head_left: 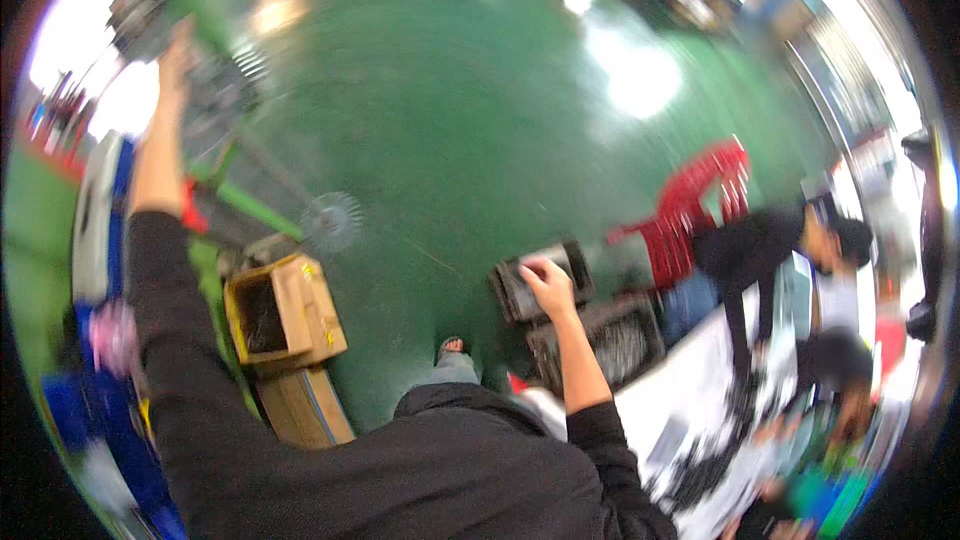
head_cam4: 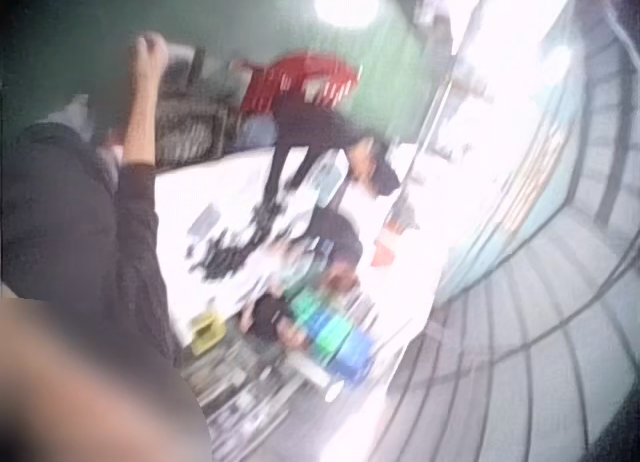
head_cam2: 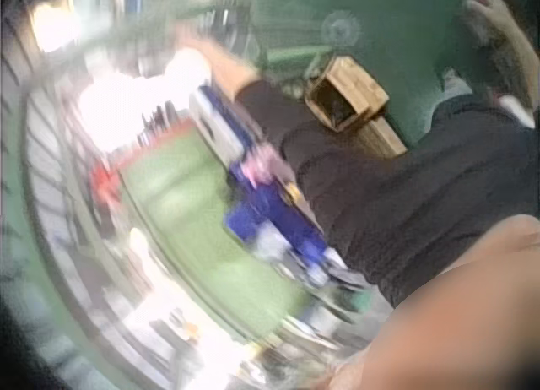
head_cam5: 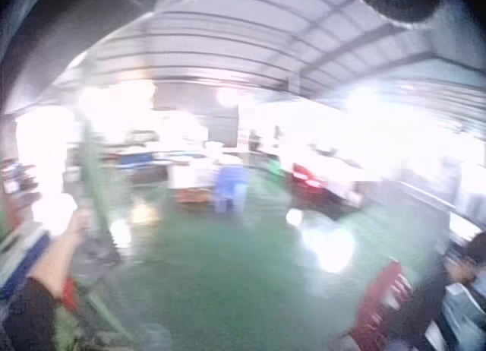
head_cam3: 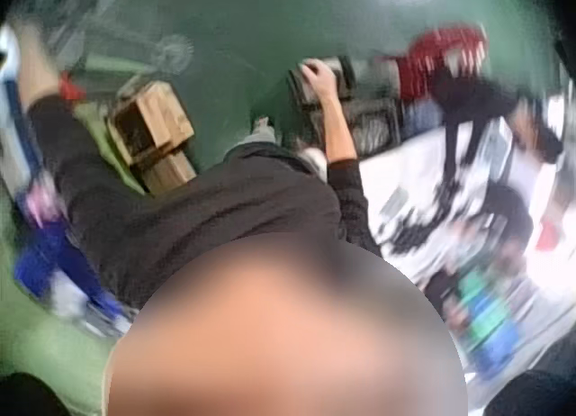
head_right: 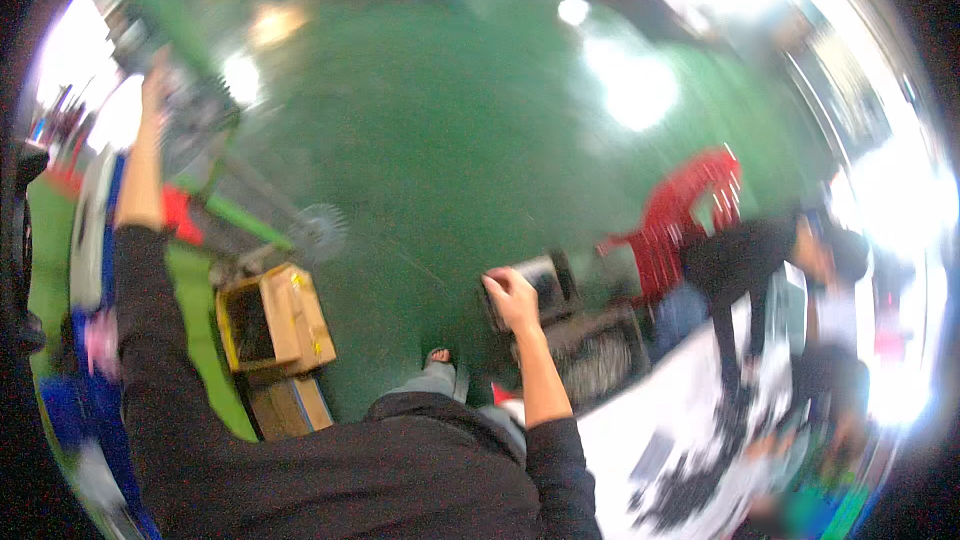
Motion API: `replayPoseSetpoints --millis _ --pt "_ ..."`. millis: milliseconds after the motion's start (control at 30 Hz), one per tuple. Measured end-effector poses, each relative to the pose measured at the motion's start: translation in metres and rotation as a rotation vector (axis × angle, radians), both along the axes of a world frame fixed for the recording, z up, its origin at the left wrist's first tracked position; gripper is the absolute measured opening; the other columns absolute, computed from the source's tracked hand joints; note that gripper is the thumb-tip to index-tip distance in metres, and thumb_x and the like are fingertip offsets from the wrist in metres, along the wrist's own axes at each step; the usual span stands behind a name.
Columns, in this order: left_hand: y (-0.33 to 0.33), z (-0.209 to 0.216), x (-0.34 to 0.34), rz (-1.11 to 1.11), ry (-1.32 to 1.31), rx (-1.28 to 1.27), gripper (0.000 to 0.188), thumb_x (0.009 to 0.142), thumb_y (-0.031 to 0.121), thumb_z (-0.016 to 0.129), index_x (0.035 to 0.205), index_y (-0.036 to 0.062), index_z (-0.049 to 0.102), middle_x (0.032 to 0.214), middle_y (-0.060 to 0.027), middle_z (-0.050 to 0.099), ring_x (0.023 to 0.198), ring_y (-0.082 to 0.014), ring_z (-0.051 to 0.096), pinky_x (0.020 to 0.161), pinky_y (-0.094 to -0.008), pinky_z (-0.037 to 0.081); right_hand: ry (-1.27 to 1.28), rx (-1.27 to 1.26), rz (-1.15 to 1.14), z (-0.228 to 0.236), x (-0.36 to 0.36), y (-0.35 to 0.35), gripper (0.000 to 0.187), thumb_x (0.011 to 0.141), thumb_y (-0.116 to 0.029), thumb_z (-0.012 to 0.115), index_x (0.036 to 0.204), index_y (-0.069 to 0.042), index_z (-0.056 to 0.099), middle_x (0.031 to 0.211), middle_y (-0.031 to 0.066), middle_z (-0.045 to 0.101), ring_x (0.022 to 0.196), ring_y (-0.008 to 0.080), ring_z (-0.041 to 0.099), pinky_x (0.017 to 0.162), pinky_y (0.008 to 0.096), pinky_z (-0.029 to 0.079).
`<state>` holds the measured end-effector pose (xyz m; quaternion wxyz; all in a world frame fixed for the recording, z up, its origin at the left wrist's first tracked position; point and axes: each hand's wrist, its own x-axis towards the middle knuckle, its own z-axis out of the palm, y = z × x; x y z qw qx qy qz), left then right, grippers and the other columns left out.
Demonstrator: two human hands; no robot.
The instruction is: The person removes small black plastic clips from a large circular rack and places them onto a white table. They repeat this process with multiple racks, accumulating a pile of clips on the table while coworkers sort the parts nearby.
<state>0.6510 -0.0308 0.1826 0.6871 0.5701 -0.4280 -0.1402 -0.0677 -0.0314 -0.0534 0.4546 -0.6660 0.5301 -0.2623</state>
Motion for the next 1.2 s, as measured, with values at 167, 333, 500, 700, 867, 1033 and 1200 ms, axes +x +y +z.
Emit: replayPoseSetpoints --millis 167,333,500,700,867,1033,1200 --pt "-0.031 -0.032 0.003 0.435 -0.416 0.197 0.044 0.094 0.035 0.060 0.122 0.0014 0.061 0.096 -0.0083 0.057 0.082 -0.0218 0.051 0.078 -0.0353 0.045 0.123 -0.015 -0.039 -0.014 -0.017 0.015 0.028 0.084 -0.032 0.068 0.096 -0.007 0.070 0.096 0.0123 0.070 0.092 0.0284 0.067 0.079 0.0410 0.053" --pt "-0.037 -0.067 -0.112 0.826 -0.701 0.060 0.047 0.091 0.029 0.061 0.125 -0.0019 0.056 0.111 -0.0154 0.056 0.098 -0.0292 0.052 0.089 -0.0412 0.044 0.158 0.077 -0.363 -0.030 -0.086 0.067 0.025 0.082 -0.031 0.069 0.096 -0.010 0.070 0.097 0.0109 0.071 0.094 0.0289 0.067 0.080 0.0421 0.053" --pt "-0.009 -0.138 -0.369 0.432 -0.853 0.162 0.050 0.089 0.024 0.062 0.128 -0.0053 0.051 0.126 -0.0224 0.054 0.114 -0.0366 0.054 0.100 -0.0472 0.042 0.209 0.192 -0.659 -0.066 -0.172 0.178 0.026 0.081 -0.029 0.071 0.095 -0.008 0.069 0.092 0.0115 0.072 0.090 0.0281 0.069 0.082 0.0397 0.053" --pt "0.094 -0.229 -0.743 -1.151 -0.777 0.080 0.046 0.088 0.008 0.063 0.131 0.0010 0.051 0.133 -0.0170 0.051 0.124 -0.0324 0.048 0.101 -0.0411 0.041 0.282 0.436 -1.053 -0.117 -0.253 0.344 0.032 0.080 -0.031 0.072 0.097 -0.005 0.071 0.092 0.0130 0.072 0.086 0.0242 0.070 0.078 0.0375 0.055" --pt "0.203 -0.239 -0.927 -1.961 -0.234 0.694 0.042 0.093 0.010 0.059 0.133 0.0030 0.050 0.128 -0.0141 0.059 0.113 -0.0231 0.060 0.090 -0.0360 0.051 -0.224 0.614 -1.355 -0.145 -0.327 0.448 0.032 0.080 -0.026 0.076 0.104 -0.006 0.069 0.090 0.0100 0.071 0.072 0.0171 0.067 0.060 0.0322 0.054" --pt "0.264 -0.309 -1.053 -1.757 0.183 1.499 0.046 0.094 0.016 0.061 0.136 0.0028 0.046 0.128 -0.0165 0.058 0.115 -0.0272 0.060 0.091 -0.0399 0.053 -0.321 0.575 -1.601 -0.155 -0.419 0.496 0.047 0.079 -0.022 0.076 0.120 -0.005 0.059 0.093 0.0116 0.069 0.075 0.0193 0.067 0.061 0.0338 0.054" --pt "0.316 -0.386 -1.103 -1.757 -0.930 0.434 0.070 0.083 0.020 0.071 0.141 0.0001 0.039 0.137 -0.0256 0.046 0.131 -0.0446 0.041 0.108 -0.0525 0.036 0.296 0.408 -1.543 -0.143 -0.492 0.499 0.052 0.077 -0.018 0.075 0.124 -0.010 0.056 0.114 0.0171 0.058 0.101 0.0332 0.059 0.088 0.0428 0.049"
